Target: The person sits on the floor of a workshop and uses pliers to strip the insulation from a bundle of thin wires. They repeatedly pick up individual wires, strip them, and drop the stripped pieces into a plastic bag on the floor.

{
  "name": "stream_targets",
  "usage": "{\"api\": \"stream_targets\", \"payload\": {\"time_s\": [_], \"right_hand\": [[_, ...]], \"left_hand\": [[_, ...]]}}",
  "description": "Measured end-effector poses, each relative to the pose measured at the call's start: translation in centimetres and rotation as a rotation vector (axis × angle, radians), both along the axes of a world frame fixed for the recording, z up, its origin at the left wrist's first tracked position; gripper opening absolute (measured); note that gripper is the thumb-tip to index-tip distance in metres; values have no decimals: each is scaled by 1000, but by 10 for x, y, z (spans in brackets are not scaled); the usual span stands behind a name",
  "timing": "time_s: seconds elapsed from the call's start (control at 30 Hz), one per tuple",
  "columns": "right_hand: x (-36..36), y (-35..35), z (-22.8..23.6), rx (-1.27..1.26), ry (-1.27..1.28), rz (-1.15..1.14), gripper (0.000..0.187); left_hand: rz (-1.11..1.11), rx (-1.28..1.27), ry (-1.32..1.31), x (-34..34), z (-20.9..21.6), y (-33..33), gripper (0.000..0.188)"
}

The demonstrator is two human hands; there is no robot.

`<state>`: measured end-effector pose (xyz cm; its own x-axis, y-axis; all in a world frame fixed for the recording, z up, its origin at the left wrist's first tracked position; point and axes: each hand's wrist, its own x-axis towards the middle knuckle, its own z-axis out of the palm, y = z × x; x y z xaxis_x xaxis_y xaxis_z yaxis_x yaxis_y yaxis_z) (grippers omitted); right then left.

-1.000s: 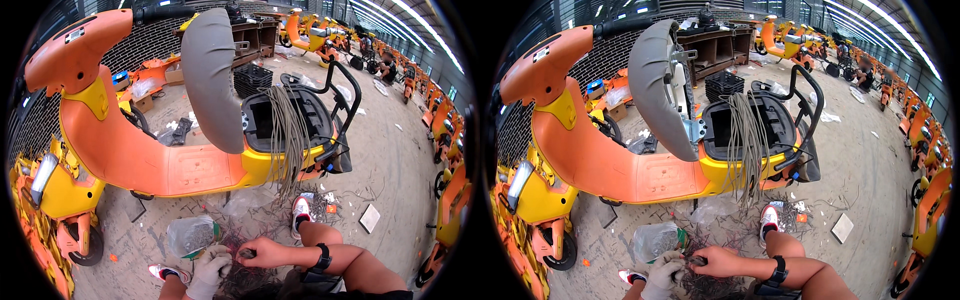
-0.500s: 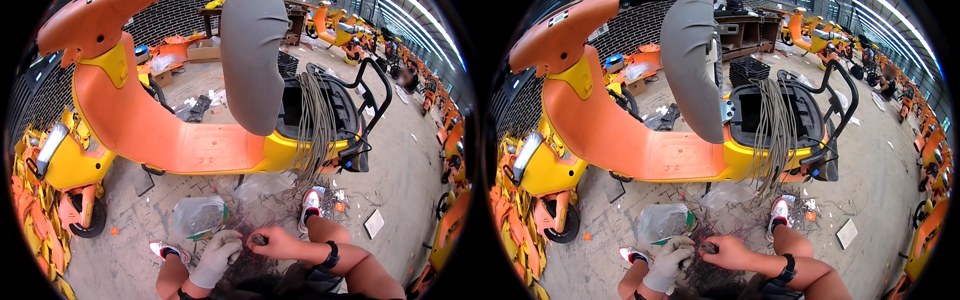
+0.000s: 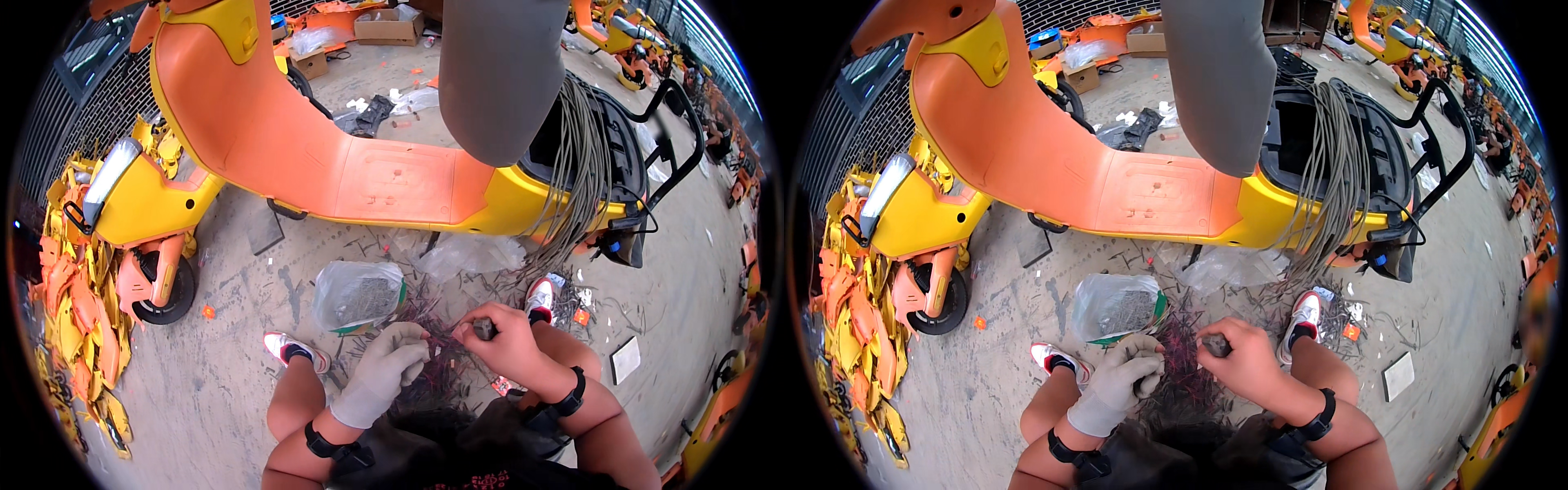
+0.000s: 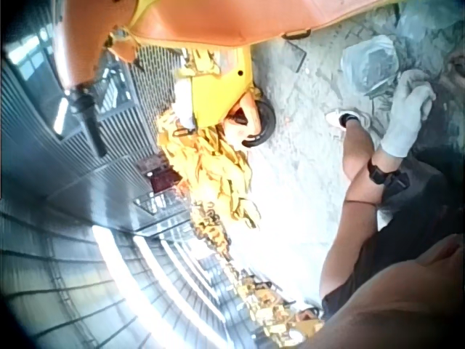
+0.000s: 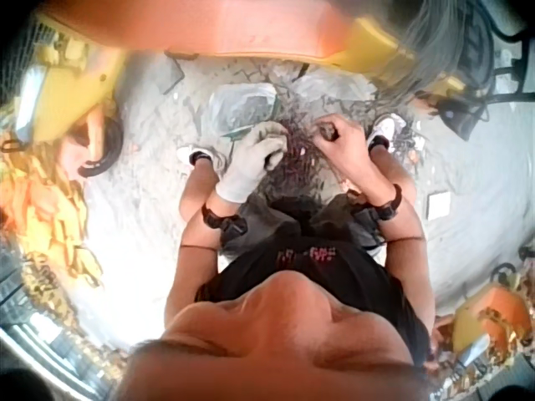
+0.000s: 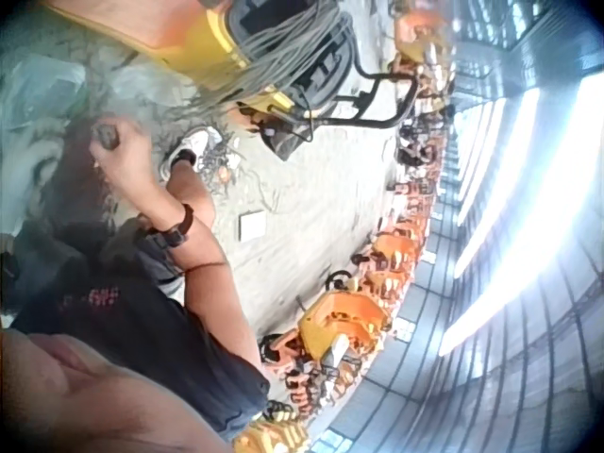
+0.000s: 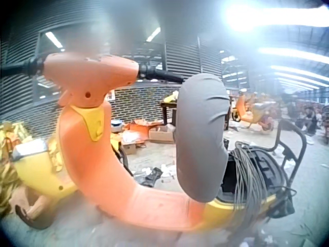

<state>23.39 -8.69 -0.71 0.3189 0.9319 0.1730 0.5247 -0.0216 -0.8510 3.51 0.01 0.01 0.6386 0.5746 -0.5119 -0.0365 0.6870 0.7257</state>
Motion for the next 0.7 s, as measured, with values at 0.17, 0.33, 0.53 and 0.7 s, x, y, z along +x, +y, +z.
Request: {"api": "stream_targets", "payload": {"time_s": [0.17,0.33,0.53,0.7], "right_hand": [[5,1,7,-49,80,-104,12],[4,-2,6,-55,113,-86,13],[3,-3,4,-62,25,-20,15],[-3,-5,-7,-36,-80,118,20]], "left_hand": [[39,-10,-25,2,5,3,22],[15,7,-7,1,3,4,22],[-14,33,-10,1,2,4,22],[-39,83,-8,1,-1,2,23]]}}
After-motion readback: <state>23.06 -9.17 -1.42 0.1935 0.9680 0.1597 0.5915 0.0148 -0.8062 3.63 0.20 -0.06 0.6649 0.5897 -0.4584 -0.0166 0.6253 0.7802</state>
